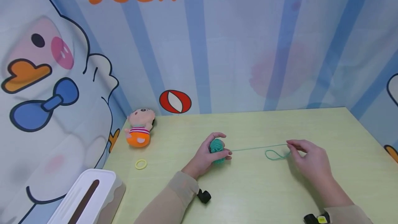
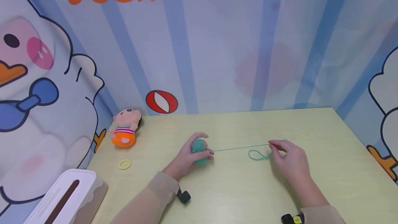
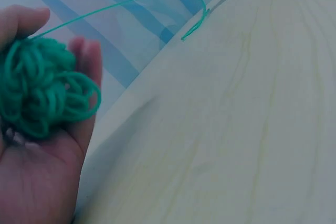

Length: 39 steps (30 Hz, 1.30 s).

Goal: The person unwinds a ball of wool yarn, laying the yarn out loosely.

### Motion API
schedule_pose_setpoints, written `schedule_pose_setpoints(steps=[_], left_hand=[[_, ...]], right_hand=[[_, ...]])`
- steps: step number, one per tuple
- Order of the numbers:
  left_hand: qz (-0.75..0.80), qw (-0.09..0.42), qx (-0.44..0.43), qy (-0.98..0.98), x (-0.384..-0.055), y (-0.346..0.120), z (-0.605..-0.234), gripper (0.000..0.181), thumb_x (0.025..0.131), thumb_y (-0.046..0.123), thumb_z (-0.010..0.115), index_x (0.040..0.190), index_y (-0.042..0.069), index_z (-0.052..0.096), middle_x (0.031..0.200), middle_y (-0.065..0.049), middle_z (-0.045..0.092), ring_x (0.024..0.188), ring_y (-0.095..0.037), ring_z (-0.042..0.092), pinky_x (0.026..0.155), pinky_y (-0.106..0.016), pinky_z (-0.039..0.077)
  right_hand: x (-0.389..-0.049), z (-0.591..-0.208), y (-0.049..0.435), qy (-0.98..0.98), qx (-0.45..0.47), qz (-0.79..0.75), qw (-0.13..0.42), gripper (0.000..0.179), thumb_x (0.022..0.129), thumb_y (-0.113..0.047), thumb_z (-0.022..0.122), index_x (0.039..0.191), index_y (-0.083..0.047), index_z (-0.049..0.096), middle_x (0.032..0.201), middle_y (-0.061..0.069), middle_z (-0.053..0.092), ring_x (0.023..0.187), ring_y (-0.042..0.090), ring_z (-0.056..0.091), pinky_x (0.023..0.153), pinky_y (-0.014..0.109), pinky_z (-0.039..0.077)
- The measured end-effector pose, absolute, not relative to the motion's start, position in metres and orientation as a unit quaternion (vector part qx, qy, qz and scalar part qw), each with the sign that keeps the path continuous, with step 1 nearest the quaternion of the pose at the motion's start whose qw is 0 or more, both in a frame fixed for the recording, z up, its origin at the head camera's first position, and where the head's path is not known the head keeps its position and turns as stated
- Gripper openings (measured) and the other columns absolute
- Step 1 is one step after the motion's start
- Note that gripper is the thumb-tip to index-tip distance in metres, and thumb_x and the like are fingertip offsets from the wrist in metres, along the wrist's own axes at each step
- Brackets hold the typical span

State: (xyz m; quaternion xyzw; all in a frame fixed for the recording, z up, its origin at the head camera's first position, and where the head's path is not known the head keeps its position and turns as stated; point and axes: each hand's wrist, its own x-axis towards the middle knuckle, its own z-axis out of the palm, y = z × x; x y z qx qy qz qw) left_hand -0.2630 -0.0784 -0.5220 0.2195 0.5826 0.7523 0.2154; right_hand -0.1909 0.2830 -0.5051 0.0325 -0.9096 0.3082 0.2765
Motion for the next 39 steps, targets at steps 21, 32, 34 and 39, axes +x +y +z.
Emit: schedule_pose_setpoints(steps=[21,32,34,39], left_hand=[[0.750,0.185,0.177,0.609,-0.263,-0.076,-0.520,0.032,0.102,0.004,0.075,0.125,0.014,0.054,0.127,-0.004,0.068,0.104,-0.020,0.066,0.082,-0.025,0.061],[0.769,0.201,0.171,0.582,-0.263,-0.075,-0.521,0.034,0.108,0.009,0.069,0.137,0.007,0.051,0.128,-0.012,0.056,0.083,-0.018,0.065,0.074,-0.027,0.061],[0.758,0.193,0.159,0.603,-0.264,-0.075,-0.522,0.026,0.107,0.013,0.073,0.125,0.012,0.054,0.127,-0.011,0.064,0.078,-0.018,0.062,0.069,-0.026,0.057],[0.706,0.171,0.135,0.674,-0.265,-0.074,-0.524,0.039,0.103,0.028,0.081,0.126,0.011,0.055,0.102,-0.005,0.071,0.074,-0.018,0.063,0.072,-0.028,0.058]], right_hand=[[-0.187,-0.507,0.310,-0.926,-0.023,0.278,0.253,0.020,0.099,-0.011,0.078,0.117,-0.004,0.083,0.106,0.020,0.084,0.099,0.048,0.080,0.077,0.031,0.058],[-0.186,-0.512,0.318,-0.950,-0.074,0.259,0.159,0.026,0.104,-0.018,0.073,0.122,-0.001,0.079,0.110,0.023,0.082,0.098,0.044,0.076,0.080,0.058,0.060],[-0.187,-0.514,0.317,-0.954,-0.059,0.257,0.143,0.025,0.104,-0.020,0.074,0.121,-0.002,0.081,0.107,0.021,0.082,0.097,0.043,0.076,0.080,0.057,0.059],[-0.191,-0.511,0.306,-0.960,-0.023,0.262,0.100,0.023,0.104,-0.022,0.074,0.119,-0.007,0.083,0.115,0.022,0.082,0.111,0.051,0.073,0.091,0.066,0.057]])
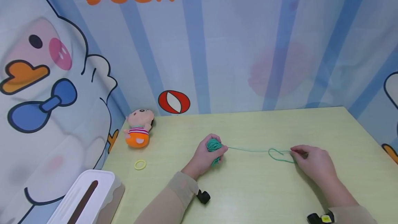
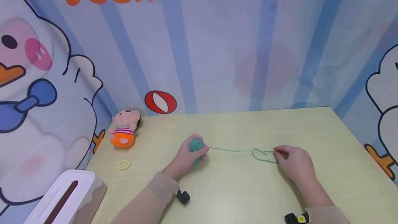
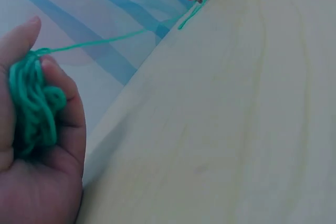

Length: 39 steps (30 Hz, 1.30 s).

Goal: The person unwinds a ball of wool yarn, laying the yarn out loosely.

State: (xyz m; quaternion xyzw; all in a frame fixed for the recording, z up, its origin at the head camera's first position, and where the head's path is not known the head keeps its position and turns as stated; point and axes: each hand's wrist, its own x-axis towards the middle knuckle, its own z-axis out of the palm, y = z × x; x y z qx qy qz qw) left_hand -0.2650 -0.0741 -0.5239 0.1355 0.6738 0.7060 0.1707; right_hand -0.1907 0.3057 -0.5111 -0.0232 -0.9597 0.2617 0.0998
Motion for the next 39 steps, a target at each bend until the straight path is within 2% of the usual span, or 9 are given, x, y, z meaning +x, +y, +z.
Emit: schedule_pose_setpoints(steps=[5,10,13,19,24,27,31,35,39], left_hand=[[0.666,0.161,0.127,0.717,-0.265,-0.075,-0.524,0.050,0.101,0.039,0.083,0.137,0.016,0.057,0.096,-0.003,0.066,0.077,-0.019,0.064,0.078,-0.030,0.058],[0.688,0.173,0.141,0.691,-0.265,-0.076,-0.523,0.042,0.107,0.034,0.074,0.136,0.012,0.053,0.099,-0.003,0.063,0.081,-0.019,0.061,0.076,-0.028,0.057],[0.717,0.187,0.146,0.655,-0.264,-0.076,-0.522,0.034,0.112,0.027,0.066,0.135,0.008,0.050,0.104,-0.002,0.059,0.084,-0.019,0.059,0.074,-0.028,0.055],[0.730,0.202,0.161,0.633,-0.262,-0.076,-0.519,0.035,0.113,0.022,0.057,0.141,0.006,0.045,0.115,-0.002,0.051,0.090,-0.020,0.057,0.079,-0.030,0.057],[0.728,0.206,0.187,0.627,-0.261,-0.075,-0.518,0.037,0.114,0.020,0.054,0.146,0.004,0.044,0.122,-0.004,0.050,0.093,-0.020,0.058,0.082,-0.030,0.058],[0.721,0.201,0.208,0.630,-0.261,-0.075,-0.518,0.037,0.115,0.021,0.053,0.146,0.001,0.046,0.132,-0.011,0.057,0.100,-0.018,0.061,0.083,-0.028,0.059],[0.714,0.196,0.211,0.638,-0.262,-0.074,-0.519,0.023,0.114,0.021,0.060,0.130,0.005,0.054,0.150,-0.018,0.067,0.109,-0.019,0.065,0.081,-0.025,0.059],[0.707,0.179,0.191,0.657,-0.263,-0.074,-0.520,0.025,0.108,0.017,0.073,0.121,0.007,0.054,0.129,-0.015,0.080,0.106,-0.017,0.075,0.085,-0.025,0.060],[0.714,0.177,0.186,0.652,-0.263,-0.075,-0.523,0.046,0.106,0.014,0.075,0.137,-0.004,0.045,0.108,-0.007,0.079,0.095,-0.019,0.080,0.095,-0.034,0.067]], right_hand=[[-0.193,-0.503,0.288,-0.967,0.013,0.243,0.078,0.022,0.103,-0.021,0.075,0.118,-0.007,0.083,0.120,0.023,0.081,0.118,0.055,0.071,0.098,0.071,0.056],[-0.195,-0.494,0.254,-0.955,0.065,0.256,0.131,0.024,0.104,-0.015,0.071,0.123,-0.004,0.080,0.130,0.025,0.076,0.125,0.056,0.068,0.105,0.072,0.054],[-0.199,-0.493,0.222,-0.933,0.113,0.305,0.152,0.028,0.106,-0.017,0.070,0.131,-0.005,0.077,0.133,0.019,0.077,0.128,0.048,0.071,0.106,0.067,0.057],[-0.209,-0.498,0.165,-0.909,0.177,0.367,0.093,0.046,0.109,-0.028,0.071,0.150,-0.006,0.066,0.140,0.007,0.078,0.138,0.038,0.069,0.113,0.061,0.056],[-0.214,-0.498,0.145,-0.916,0.152,0.361,0.083,0.028,0.108,-0.021,0.073,0.132,-0.009,0.079,0.117,0.004,0.085,0.109,0.027,0.082,0.096,0.050,0.066],[-0.213,-0.496,0.146,-0.916,0.139,0.362,0.103,0.016,0.106,-0.015,0.073,0.118,-0.011,0.084,0.104,0.000,0.085,0.096,0.019,0.081,0.086,0.042,0.067],[-0.210,-0.491,0.155,-0.911,0.135,0.366,0.135,0.011,0.106,-0.015,0.074,0.114,-0.011,0.081,0.096,-0.002,0.082,0.090,0.015,0.076,0.076,0.031,0.060],[-0.207,-0.487,0.166,-0.906,0.140,0.362,0.166,0.008,0.106,-0.010,0.073,0.112,-0.007,0.077,0.095,0.001,0.081,0.089,0.019,0.076,0.070,0.028,0.056],[-0.206,-0.487,0.177,-0.906,0.140,0.356,0.181,0.006,0.105,-0.007,0.073,0.110,-0.006,0.076,0.094,0.003,0.080,0.086,0.019,0.075,0.071,0.029,0.057]])
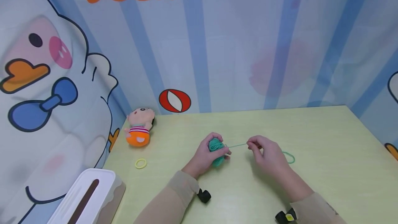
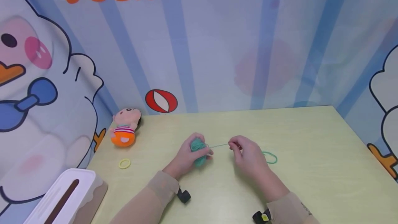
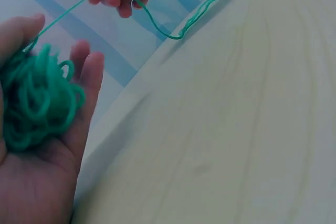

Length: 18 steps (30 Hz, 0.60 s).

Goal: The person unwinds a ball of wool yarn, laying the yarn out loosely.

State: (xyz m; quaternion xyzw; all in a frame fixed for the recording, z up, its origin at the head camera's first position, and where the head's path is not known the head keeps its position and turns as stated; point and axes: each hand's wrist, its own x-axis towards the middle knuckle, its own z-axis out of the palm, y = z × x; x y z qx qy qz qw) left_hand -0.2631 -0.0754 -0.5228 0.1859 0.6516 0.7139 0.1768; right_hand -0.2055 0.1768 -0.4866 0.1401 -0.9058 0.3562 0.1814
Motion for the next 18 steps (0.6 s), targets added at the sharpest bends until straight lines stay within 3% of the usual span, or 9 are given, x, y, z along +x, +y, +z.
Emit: schedule_pose_setpoints(steps=[4,7,12,15,18], left_hand=[[0.721,0.179,0.181,0.645,-0.263,-0.076,-0.523,0.044,0.106,0.013,0.074,0.139,0.000,0.048,0.105,-0.006,0.070,0.083,-0.019,0.073,0.084,-0.035,0.068],[0.727,0.170,0.177,0.641,-0.263,-0.077,-0.523,0.030,0.107,0.013,0.072,0.131,0.007,0.055,0.117,-0.005,0.065,0.082,-0.017,0.062,0.077,-0.028,0.060],[0.759,0.177,0.185,0.598,-0.263,-0.076,-0.521,0.019,0.107,0.007,0.066,0.120,0.016,0.055,0.146,-0.011,0.068,0.109,-0.022,0.064,0.083,-0.025,0.058],[0.774,0.174,0.184,0.581,-0.262,-0.076,-0.519,0.022,0.107,0.004,0.064,0.117,0.020,0.053,0.136,-0.010,0.074,0.119,-0.022,0.066,0.085,-0.024,0.059],[0.785,0.164,0.178,0.570,-0.262,-0.076,-0.519,0.024,0.106,0.002,0.066,0.117,0.020,0.053,0.117,-0.003,0.075,0.109,-0.019,0.071,0.085,-0.026,0.062]], right_hand=[[-0.203,-0.486,0.188,-0.908,0.129,0.352,0.188,0.006,0.106,-0.007,0.072,0.110,-0.005,0.075,0.094,0.004,0.079,0.084,0.019,0.074,0.071,0.028,0.057],[-0.202,-0.484,0.198,-0.908,0.117,0.353,0.193,0.007,0.106,-0.006,0.071,0.111,-0.005,0.076,0.095,0.004,0.080,0.088,0.022,0.077,0.072,0.029,0.059],[-0.199,-0.482,0.216,-0.910,0.091,0.357,0.189,0.010,0.109,-0.009,0.068,0.114,-0.005,0.076,0.098,0.005,0.080,0.090,0.023,0.076,0.072,0.027,0.057],[-0.198,-0.483,0.228,-0.914,0.074,0.350,0.191,0.013,0.110,-0.011,0.066,0.115,-0.005,0.076,0.099,0.006,0.080,0.090,0.022,0.073,0.072,0.026,0.056],[-0.196,-0.484,0.239,-0.918,0.052,0.342,0.193,0.014,0.110,-0.012,0.064,0.116,-0.005,0.075,0.102,0.007,0.081,0.092,0.023,0.071,0.072,0.024,0.054]])
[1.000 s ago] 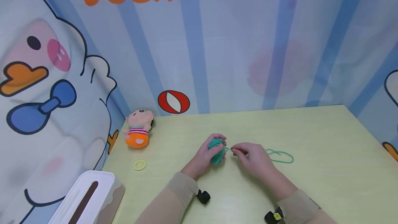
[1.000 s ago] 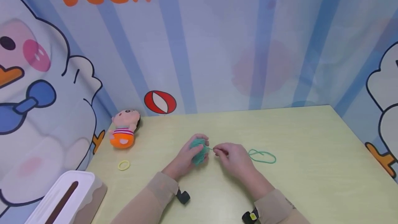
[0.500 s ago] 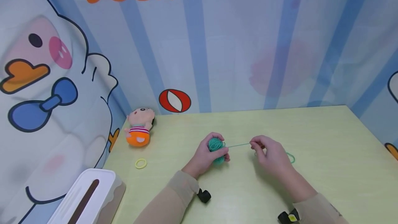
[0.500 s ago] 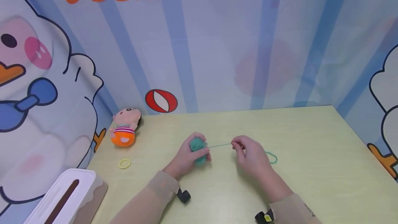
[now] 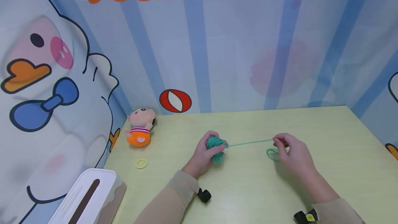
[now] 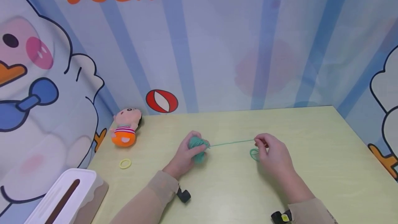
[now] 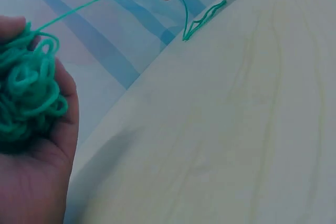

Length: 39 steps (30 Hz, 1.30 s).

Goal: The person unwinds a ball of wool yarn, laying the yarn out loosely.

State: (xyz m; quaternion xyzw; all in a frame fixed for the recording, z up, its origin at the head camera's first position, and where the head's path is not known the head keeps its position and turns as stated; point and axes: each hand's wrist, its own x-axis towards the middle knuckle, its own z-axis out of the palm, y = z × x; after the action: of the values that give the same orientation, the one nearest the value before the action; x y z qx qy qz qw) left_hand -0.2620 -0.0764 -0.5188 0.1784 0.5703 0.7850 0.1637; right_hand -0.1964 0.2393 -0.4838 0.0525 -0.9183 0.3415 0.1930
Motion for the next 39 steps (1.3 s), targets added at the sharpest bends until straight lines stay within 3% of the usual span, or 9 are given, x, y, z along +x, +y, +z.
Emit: schedule_pose_setpoints(steps=[4,11,15,20,26,29,32,35,39], left_hand=[[0.793,0.161,0.174,0.561,-0.262,-0.077,-0.518,0.028,0.106,0.002,0.068,0.121,0.016,0.051,0.106,-0.004,0.068,0.090,-0.018,0.073,0.081,-0.033,0.066],[0.771,0.144,0.167,0.597,-0.264,-0.077,-0.519,0.048,0.104,0.005,0.073,0.147,0.005,0.053,0.135,-0.007,0.063,0.088,-0.017,0.059,0.071,-0.023,0.056],[0.772,0.131,0.151,0.604,-0.265,-0.077,-0.519,0.045,0.105,0.008,0.073,0.145,0.002,0.053,0.121,-0.003,0.070,0.089,-0.018,0.059,0.073,-0.023,0.056],[0.787,0.125,0.137,0.588,-0.266,-0.076,-0.520,0.043,0.108,0.009,0.068,0.140,-0.008,0.046,0.100,-0.001,0.065,0.082,-0.015,0.066,0.075,-0.026,0.062],[0.776,0.133,0.120,0.604,-0.268,-0.075,-0.526,0.033,0.108,0.019,0.071,0.132,0.002,0.055,0.096,0.000,0.064,0.071,-0.015,0.066,0.067,-0.026,0.059],[0.761,0.135,0.116,0.624,-0.268,-0.074,-0.528,0.031,0.106,0.020,0.075,0.130,0.007,0.059,0.098,0.000,0.065,0.070,-0.015,0.064,0.066,-0.025,0.057],[0.754,0.133,0.116,0.632,-0.266,-0.074,-0.527,0.033,0.105,0.018,0.076,0.132,0.006,0.060,0.101,-0.001,0.065,0.070,-0.016,0.062,0.065,-0.025,0.056],[0.750,0.134,0.123,0.635,-0.265,-0.073,-0.526,0.039,0.106,0.017,0.075,0.137,0.001,0.057,0.103,-0.001,0.065,0.071,-0.015,0.063,0.066,-0.025,0.056],[0.741,0.136,0.135,0.644,-0.266,-0.073,-0.524,0.049,0.106,0.019,0.076,0.144,-0.001,0.053,0.107,-0.002,0.065,0.076,-0.016,0.065,0.071,-0.026,0.059]], right_hand=[[-0.196,-0.484,0.253,-0.924,0.026,0.333,0.187,0.017,0.111,-0.012,0.062,0.120,-0.003,0.074,0.108,0.012,0.082,0.098,0.031,0.074,0.077,0.032,0.057],[-0.196,-0.492,0.277,-0.937,-0.020,0.312,0.154,0.023,0.113,-0.017,0.059,0.125,-0.001,0.070,0.114,0.021,0.079,0.103,0.043,0.073,0.086,0.061,0.060],[-0.195,-0.498,0.290,-0.944,-0.051,0.294,0.144,0.025,0.113,-0.018,0.057,0.123,0.001,0.069,0.114,0.025,0.077,0.098,0.043,0.071,0.081,0.060,0.058],[-0.194,-0.503,0.303,-0.951,-0.073,0.275,0.119,0.030,0.111,-0.017,0.058,0.124,0.008,0.070,0.116,0.031,0.072,0.095,0.044,0.068,0.077,0.057,0.057],[-0.195,-0.502,0.301,-0.962,-0.062,0.252,0.081,0.034,0.107,-0.020,0.063,0.122,0.007,0.076,0.116,0.033,0.072,0.102,0.049,0.070,0.083,0.062,0.057],[-0.195,-0.502,0.288,-0.961,-0.055,0.252,0.098,0.030,0.105,-0.021,0.067,0.119,0.003,0.079,0.112,0.029,0.072,0.096,0.044,0.070,0.078,0.056,0.058],[-0.196,-0.499,0.268,-0.949,-0.022,0.272,0.158,0.025,0.104,-0.018,0.070,0.118,0.000,0.079,0.111,0.023,0.072,0.096,0.039,0.069,0.077,0.054,0.058],[-0.198,-0.495,0.240,-0.927,0.053,0.306,0.210,0.023,0.104,-0.015,0.072,0.122,-0.001,0.078,0.118,0.021,0.076,0.108,0.042,0.073,0.089,0.061,0.061],[-0.202,-0.492,0.197,-0.908,0.141,0.357,0.165,0.036,0.110,-0.022,0.068,0.141,-0.003,0.070,0.133,0.014,0.079,0.130,0.042,0.072,0.108,0.064,0.058]])
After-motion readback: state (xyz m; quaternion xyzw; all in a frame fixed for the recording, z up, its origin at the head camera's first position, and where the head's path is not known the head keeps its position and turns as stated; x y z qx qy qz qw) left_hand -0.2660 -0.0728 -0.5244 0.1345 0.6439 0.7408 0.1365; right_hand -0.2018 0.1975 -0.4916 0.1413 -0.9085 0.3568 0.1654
